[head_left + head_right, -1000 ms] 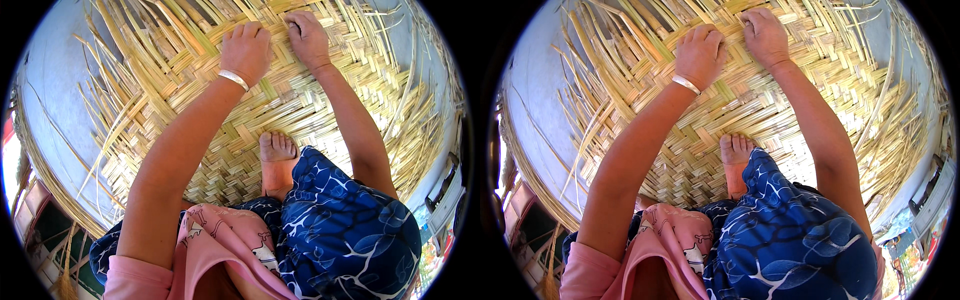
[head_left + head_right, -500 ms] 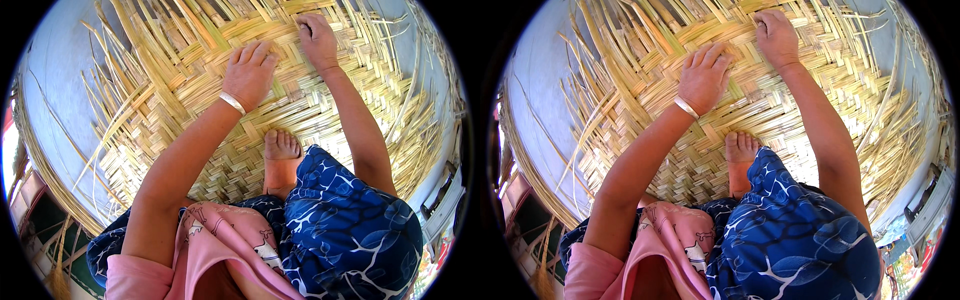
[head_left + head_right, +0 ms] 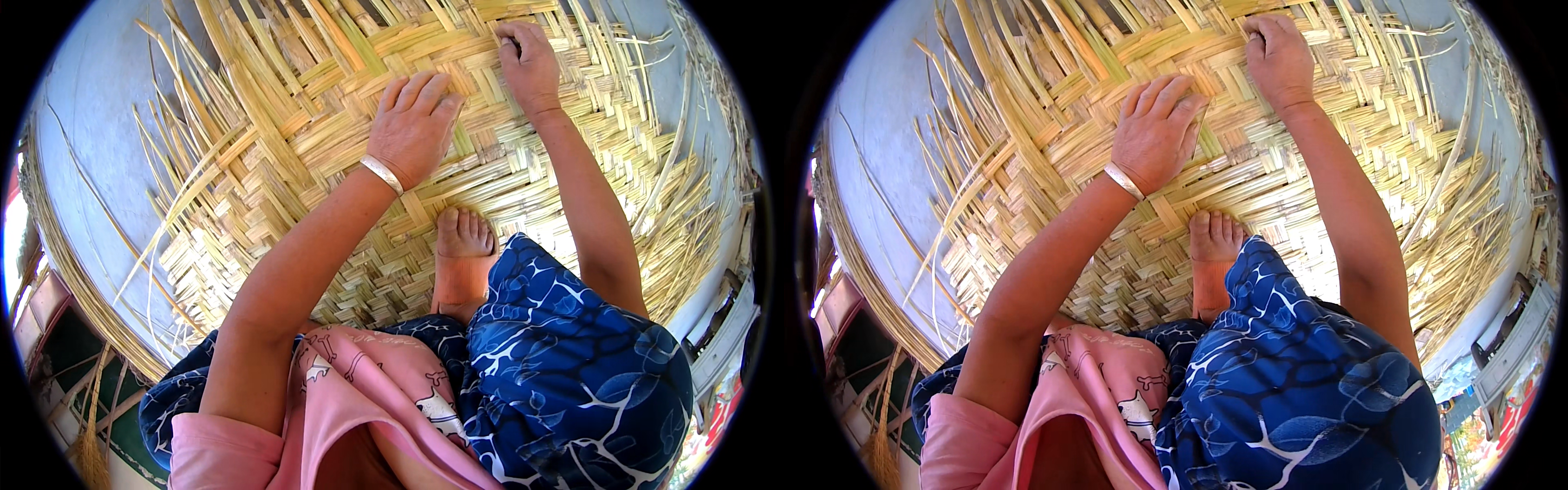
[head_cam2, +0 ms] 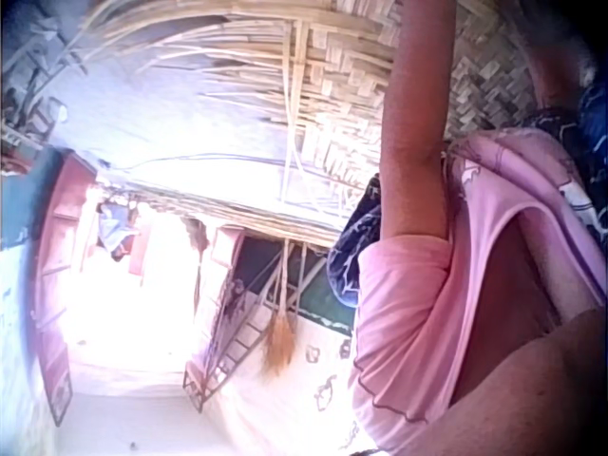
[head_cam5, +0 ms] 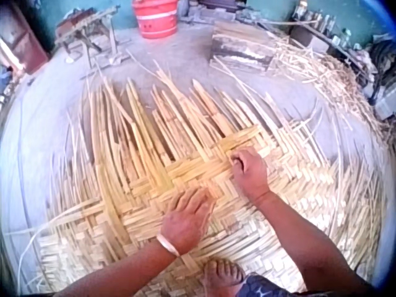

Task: The person weaves a large flat basket using dried palm leaves. They sit on the floor and interlace the leaves by hand, gradually expanding the woven pattern.

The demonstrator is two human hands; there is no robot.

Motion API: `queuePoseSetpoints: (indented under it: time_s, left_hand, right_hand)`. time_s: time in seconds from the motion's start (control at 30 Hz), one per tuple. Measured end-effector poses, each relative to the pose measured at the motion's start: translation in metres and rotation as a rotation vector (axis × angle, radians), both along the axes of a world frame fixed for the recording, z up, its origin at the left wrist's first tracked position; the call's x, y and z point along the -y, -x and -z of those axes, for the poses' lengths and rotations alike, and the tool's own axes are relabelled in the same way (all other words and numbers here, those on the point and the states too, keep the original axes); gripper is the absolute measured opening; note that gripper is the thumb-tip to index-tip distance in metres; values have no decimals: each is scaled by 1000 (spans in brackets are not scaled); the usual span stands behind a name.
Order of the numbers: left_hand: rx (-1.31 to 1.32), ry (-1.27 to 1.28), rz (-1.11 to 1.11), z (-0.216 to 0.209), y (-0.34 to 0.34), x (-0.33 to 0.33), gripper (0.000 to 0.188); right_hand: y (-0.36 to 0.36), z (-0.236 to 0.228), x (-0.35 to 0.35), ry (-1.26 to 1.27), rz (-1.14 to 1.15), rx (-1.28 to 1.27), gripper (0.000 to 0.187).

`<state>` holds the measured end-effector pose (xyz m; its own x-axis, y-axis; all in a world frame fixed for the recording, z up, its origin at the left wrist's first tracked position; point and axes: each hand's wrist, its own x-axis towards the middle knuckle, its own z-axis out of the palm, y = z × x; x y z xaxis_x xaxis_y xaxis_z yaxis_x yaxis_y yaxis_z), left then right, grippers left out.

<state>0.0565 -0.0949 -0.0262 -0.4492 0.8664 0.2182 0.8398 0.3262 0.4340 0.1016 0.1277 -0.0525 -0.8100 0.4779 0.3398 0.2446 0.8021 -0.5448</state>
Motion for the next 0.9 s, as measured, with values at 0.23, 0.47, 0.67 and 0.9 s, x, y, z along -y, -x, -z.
queuePoseSetpoints:
  time_s: [0.23,0.47,0.67,0.9]
  left_hand:
    - [-8,12,3,1,0,1,35]
    - [-10,13,16,1,1,2,35]
    - [-24,13,15,2,1,3,35]
    - [-31,16,16,3,1,3,36]
  right_hand:
    - [0,1,0,-3,-3,17,15]
    - [-1,-3,1,-13,-22,31,17]
    - [-1,-4,1,-5,-32,30,16]
    - [-1,-3,1,45,-1,30,17]
